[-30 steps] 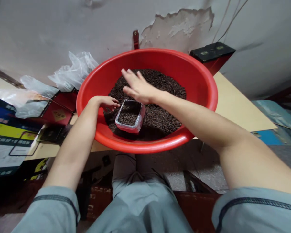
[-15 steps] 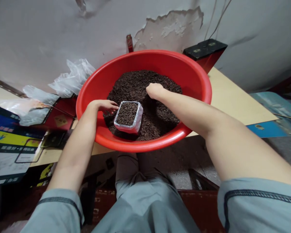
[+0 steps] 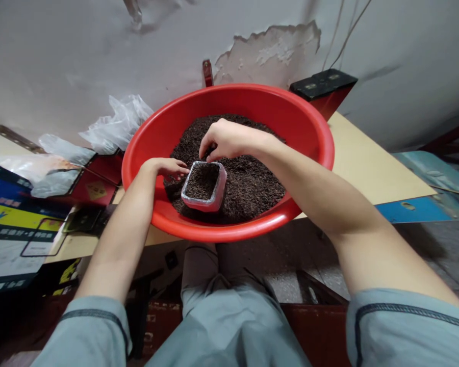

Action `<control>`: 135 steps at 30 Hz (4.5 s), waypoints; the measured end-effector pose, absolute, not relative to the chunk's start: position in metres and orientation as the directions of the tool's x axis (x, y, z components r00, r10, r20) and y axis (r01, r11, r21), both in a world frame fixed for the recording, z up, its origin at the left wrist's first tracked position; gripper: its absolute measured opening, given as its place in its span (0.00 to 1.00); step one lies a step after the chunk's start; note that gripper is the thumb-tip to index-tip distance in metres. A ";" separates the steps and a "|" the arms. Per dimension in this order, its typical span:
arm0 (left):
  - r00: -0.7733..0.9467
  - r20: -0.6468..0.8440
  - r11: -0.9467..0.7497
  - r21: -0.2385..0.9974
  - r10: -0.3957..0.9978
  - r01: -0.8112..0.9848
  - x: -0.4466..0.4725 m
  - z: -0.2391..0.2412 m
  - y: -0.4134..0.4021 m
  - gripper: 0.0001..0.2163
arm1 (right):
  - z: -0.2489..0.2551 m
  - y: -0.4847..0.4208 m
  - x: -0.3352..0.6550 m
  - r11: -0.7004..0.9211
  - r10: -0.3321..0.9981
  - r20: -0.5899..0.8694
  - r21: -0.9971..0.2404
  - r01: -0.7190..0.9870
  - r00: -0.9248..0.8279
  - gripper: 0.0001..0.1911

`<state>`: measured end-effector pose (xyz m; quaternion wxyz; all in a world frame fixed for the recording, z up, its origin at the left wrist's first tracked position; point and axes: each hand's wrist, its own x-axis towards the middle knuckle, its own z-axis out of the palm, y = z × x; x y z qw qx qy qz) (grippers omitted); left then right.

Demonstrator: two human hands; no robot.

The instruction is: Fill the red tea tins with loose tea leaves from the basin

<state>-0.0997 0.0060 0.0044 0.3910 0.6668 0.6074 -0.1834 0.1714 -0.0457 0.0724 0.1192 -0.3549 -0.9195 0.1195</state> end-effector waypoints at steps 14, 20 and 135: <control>0.193 -0.740 0.004 0.255 0.644 0.967 -0.093 0.014 -0.001 0.34 | 0.074 -0.054 0.170 0.718 0.658 0.079 -0.366 0.593 -0.748 0.14; 0.201 -0.737 -0.001 0.263 0.646 0.965 -0.092 0.017 -0.003 0.35 | 0.074 -0.058 0.168 0.704 0.670 0.085 -0.391 0.593 -0.738 0.12; 0.191 -0.709 0.119 0.362 0.679 0.925 -0.088 0.006 -0.006 0.34 | 0.060 -0.070 0.164 0.887 0.420 0.068 -0.244 0.393 -0.905 0.08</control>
